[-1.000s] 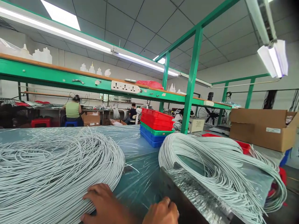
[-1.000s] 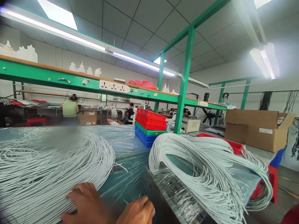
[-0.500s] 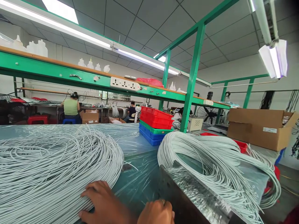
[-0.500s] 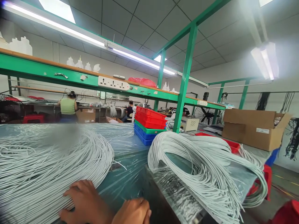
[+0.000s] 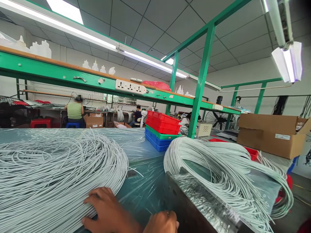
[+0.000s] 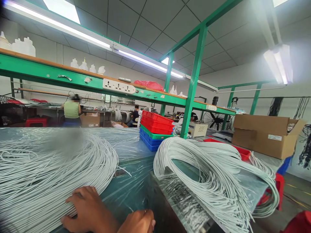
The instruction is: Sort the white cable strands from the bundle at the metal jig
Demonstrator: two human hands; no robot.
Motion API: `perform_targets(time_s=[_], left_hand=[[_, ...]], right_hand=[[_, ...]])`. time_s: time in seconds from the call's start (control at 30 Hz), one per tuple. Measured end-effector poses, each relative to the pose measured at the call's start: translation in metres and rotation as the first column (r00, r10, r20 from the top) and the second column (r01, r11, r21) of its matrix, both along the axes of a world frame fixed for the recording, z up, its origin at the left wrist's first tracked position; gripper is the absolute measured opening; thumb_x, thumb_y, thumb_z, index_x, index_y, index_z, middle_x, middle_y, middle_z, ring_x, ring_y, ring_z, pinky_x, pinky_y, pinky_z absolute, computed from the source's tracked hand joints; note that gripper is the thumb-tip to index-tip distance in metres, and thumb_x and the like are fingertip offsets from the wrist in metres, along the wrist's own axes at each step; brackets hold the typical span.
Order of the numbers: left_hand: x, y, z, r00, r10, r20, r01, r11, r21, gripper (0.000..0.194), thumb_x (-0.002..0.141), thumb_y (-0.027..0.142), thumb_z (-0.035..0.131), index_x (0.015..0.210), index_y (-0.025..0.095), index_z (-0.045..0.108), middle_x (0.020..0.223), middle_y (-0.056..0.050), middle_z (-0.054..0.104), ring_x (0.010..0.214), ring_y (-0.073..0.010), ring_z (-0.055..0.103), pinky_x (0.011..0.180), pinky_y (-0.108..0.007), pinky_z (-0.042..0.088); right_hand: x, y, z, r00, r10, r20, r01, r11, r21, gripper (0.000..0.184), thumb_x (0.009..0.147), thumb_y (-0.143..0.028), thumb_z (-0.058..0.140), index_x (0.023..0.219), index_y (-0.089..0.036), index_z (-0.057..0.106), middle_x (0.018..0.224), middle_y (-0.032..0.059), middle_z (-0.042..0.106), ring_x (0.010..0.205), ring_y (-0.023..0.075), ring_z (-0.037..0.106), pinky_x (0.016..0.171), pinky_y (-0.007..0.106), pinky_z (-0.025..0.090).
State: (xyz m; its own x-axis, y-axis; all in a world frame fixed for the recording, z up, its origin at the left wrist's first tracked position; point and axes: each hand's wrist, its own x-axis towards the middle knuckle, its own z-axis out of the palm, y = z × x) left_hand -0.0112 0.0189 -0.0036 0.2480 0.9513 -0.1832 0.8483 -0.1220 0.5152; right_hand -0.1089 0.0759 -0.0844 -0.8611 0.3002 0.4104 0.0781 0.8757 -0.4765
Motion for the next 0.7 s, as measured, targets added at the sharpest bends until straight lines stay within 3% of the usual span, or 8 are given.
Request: perform_targets(time_s=[0.33,0.47,0.7], left_hand=[[-0.002,-0.004,0.008,0.999,-0.027,0.021,0.028,0.999,-0.025,0.050,0.093,0.027,0.037,0.132,0.011,0.066,0.131,-0.024,0.068,0.122,-0.0449,0.064,0.105,-0.055,0.051],[-0.002,-0.003,0.009,0.999,-0.034,0.033,0.035,0.999,-0.022,0.051,0.093,0.027,0.038,0.131,0.012,0.068,0.132,-0.023,0.068,0.123,-0.0454,0.064,0.105,-0.056,0.051],[-0.009,0.006,0.007,0.999,-0.027,0.037,0.025,0.999,0.045,0.046,0.090,0.024,0.043,0.126,0.018,0.072,0.126,-0.021,0.071,0.121,-0.0407,0.065,0.103,-0.049,0.049]], right_hand=[[0.003,0.000,0.003,1.000,0.003,0.005,-0.003,0.999,0.032,0.061,0.086,-0.042,0.074,0.143,-0.031,0.058,0.145,0.0076,0.058,0.138,0.0278,0.051,0.121,0.046,0.037],[0.001,-0.002,0.006,1.000,-0.014,0.005,0.014,0.999,0.037,0.057,0.084,-0.041,0.074,0.138,-0.030,0.060,0.143,0.0068,0.059,0.136,0.0263,0.052,0.121,0.043,0.038],[-0.015,-0.001,-0.005,0.996,-0.078,-0.029,0.080,0.994,0.077,0.049,0.081,-0.044,0.074,0.127,-0.031,0.063,0.126,0.0037,0.063,0.125,0.0266,0.058,0.115,0.044,0.043]])
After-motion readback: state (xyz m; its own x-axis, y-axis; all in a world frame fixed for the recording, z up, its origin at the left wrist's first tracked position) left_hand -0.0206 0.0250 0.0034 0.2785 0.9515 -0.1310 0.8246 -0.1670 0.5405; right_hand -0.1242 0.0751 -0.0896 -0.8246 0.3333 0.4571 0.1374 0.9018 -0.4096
